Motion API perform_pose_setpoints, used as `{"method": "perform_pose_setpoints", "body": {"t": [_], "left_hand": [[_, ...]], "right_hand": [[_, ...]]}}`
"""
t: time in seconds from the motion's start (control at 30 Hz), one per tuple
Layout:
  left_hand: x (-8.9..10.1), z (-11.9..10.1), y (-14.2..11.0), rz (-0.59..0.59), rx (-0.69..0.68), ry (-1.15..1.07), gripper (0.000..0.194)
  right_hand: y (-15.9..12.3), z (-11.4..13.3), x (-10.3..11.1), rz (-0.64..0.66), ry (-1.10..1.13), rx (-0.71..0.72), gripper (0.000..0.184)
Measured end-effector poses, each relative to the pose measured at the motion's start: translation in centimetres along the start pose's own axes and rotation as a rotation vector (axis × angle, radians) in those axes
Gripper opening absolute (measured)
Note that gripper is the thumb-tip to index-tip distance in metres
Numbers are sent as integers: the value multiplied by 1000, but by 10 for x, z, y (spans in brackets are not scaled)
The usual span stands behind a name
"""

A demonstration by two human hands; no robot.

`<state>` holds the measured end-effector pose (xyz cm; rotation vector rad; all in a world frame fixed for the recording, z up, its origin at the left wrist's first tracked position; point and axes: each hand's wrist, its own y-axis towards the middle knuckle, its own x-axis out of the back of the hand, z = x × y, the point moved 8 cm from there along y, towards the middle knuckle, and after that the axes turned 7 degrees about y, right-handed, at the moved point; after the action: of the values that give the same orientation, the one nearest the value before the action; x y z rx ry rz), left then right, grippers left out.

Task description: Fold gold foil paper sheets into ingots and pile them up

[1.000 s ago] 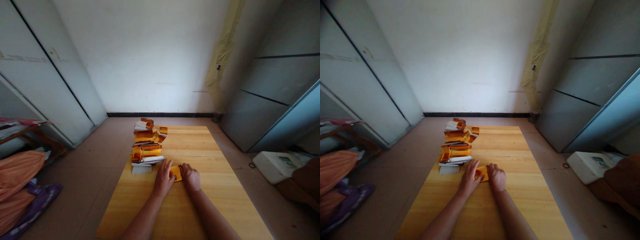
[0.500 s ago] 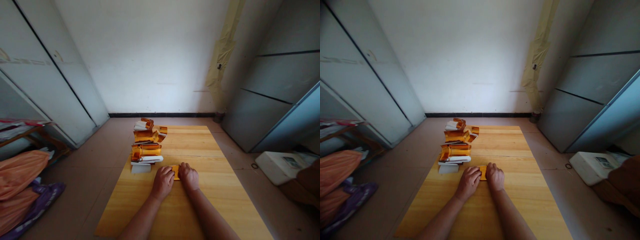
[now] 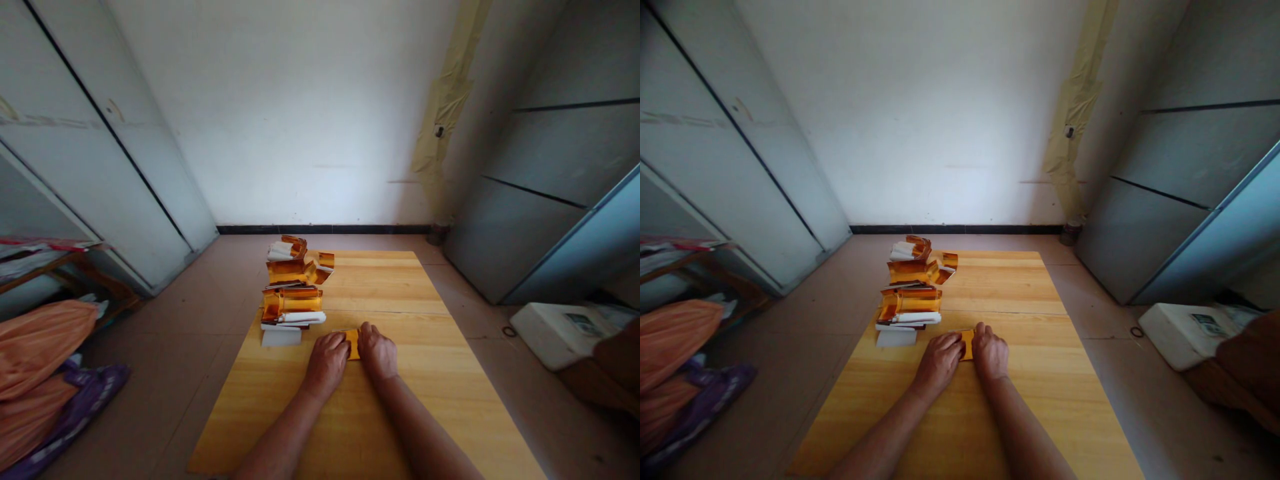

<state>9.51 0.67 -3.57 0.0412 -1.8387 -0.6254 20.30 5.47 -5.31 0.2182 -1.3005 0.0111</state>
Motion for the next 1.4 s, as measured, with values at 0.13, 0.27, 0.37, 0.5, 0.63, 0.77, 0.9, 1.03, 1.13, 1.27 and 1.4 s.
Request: {"method": "perform_pose_setpoints", "body": {"t": [0.13, 0.27, 0.37, 0.5, 0.63, 0.77, 0.9, 1.03, 1.13, 1.27, 1.4], "left_hand": [[-5, 3, 1, 57, 35, 22, 18], [-10, 9, 12, 129, 66, 33, 17], [-17, 17, 27, 166, 84, 23, 17], [-27, 28, 44, 169, 95, -3, 21], [-29, 32, 48, 125, 96, -36, 24], [-26, 29, 47, 91, 78, -52, 24], [-25, 29, 46, 90, 77, -66, 26], [-26, 31, 45, 103, 89, -84, 30], [-27, 32, 44, 120, 102, -99, 33], [-29, 34, 43, 135, 117, -111, 35], [-29, 34, 42, 145, 105, -110, 37]], "right_hand": [[0, 0, 6, -47, 9, 1, 12], [10, -2, 9, -64, 12, 58, 12], [26, -8, 11, -83, 14, 64, 15], [44, -17, 15, -121, 34, 43, 14], [50, -29, 14, -130, 148, -57, 22], [44, -29, 6, -104, 271, -129, 47], [37, -16, -4, -32, 235, -81, 64], [35, -12, -8, 41, 211, -73, 67], [34, -12, -8, 72, 207, -44, 66], [33, -14, -8, 68, 212, -15, 65], [33, -23, -10, 48, 261, -17, 68]]}}
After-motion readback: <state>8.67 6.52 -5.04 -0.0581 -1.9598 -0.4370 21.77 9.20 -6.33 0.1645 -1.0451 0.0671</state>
